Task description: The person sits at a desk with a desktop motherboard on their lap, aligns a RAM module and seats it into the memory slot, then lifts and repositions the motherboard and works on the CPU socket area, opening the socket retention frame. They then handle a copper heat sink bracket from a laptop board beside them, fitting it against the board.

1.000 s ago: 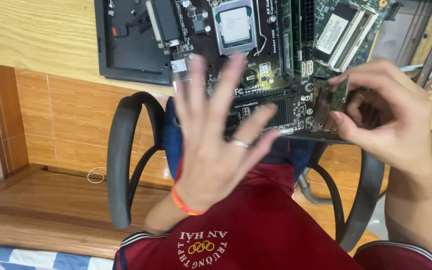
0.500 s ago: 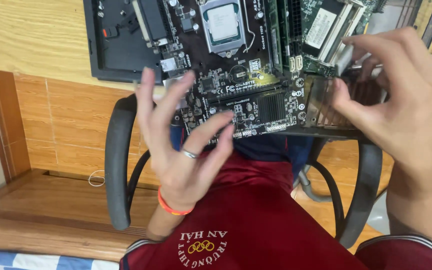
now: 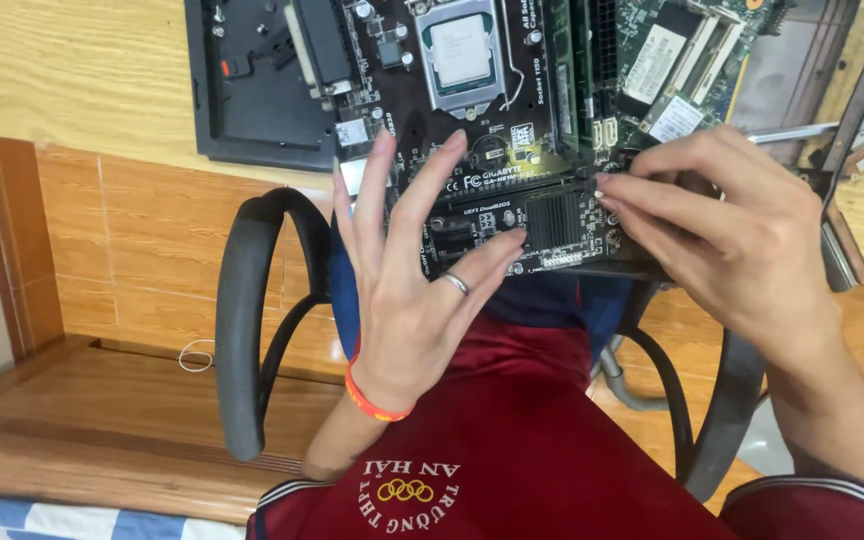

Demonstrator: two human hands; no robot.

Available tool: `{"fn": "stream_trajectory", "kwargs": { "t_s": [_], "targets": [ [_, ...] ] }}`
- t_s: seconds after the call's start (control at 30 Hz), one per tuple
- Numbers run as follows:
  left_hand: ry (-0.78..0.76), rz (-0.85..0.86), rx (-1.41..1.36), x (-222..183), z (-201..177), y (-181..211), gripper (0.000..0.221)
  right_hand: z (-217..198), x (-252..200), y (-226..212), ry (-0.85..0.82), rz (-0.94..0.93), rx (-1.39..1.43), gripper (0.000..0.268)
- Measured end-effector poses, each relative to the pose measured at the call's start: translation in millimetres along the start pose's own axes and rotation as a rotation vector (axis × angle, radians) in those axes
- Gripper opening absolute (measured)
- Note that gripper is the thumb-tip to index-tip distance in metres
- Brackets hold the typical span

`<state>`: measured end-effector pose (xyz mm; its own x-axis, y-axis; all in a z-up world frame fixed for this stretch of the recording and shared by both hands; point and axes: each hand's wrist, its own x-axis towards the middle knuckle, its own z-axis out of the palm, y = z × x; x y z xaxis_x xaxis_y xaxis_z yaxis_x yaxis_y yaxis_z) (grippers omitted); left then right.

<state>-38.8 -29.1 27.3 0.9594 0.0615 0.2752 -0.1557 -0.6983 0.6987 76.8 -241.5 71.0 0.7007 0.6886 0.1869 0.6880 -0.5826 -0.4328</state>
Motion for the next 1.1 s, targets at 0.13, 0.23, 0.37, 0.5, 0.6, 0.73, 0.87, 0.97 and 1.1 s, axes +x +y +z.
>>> {"fn": "stream_trajectory", "kwargs": {
  "t_s": [0.13, 0.23, 0.37, 0.5, 0.6, 0.73, 0.87, 0.97, 1.1],
  "targets": [
    [-0.007, -0.034, 0.017, 1.9, -0.3, 1.9, 0.021, 2.4, 0.8, 6.2, 0.022, -0.028, 0.04, 0.023],
    [-0.015, -0.038, 0.026, 3.9, -0.3, 3.1, 0.019, 3.0, 0.3, 10.4, 0.025, -0.038, 0.093, 0.024],
    [0.0, -0.059, 0.024, 4.9, 0.5, 3.2, 0.017, 5.0, 0.1, 11.9, 0.017, -0.03, 0.154, 0.024],
    [0.021, -0.069, 0.024, 2.2, 4.0, 2.9, 0.017, 7.3, -0.7, 9.7, 0.047, -0.043, 0.091, 0.025],
    [0.035, -0.047, 0.004, 2.3, 2.6, -1.0, 0.018, 5.8, -1.3, 7.6, 0.072, -0.062, 0.069, 0.02],
    [0.082, -0.012, -0.085, -0.1, -4.0, -13.8, 0.03, -2.0, 0.9, 2.7, 0.032, -0.051, 0.038, 0.017],
    [0.241, -0.024, -0.177, -2.8, -12.7, -37.1, 0.035, -10.7, 8.8, -3.5, 0.018, -0.052, -0.05, 0.016],
    [0.226, -0.149, -0.232, 31.7, -28.0, -33.8, 0.042, -12.8, 25.7, -6.6, 0.03, -0.185, -0.085, 0.018],
    [0.167, -0.157, -0.253, 29.9, -25.8, -49.6, 0.051, -10.6, 50.0, -12.4, 0.025, -0.244, -0.138, 0.018]
  ]
}}
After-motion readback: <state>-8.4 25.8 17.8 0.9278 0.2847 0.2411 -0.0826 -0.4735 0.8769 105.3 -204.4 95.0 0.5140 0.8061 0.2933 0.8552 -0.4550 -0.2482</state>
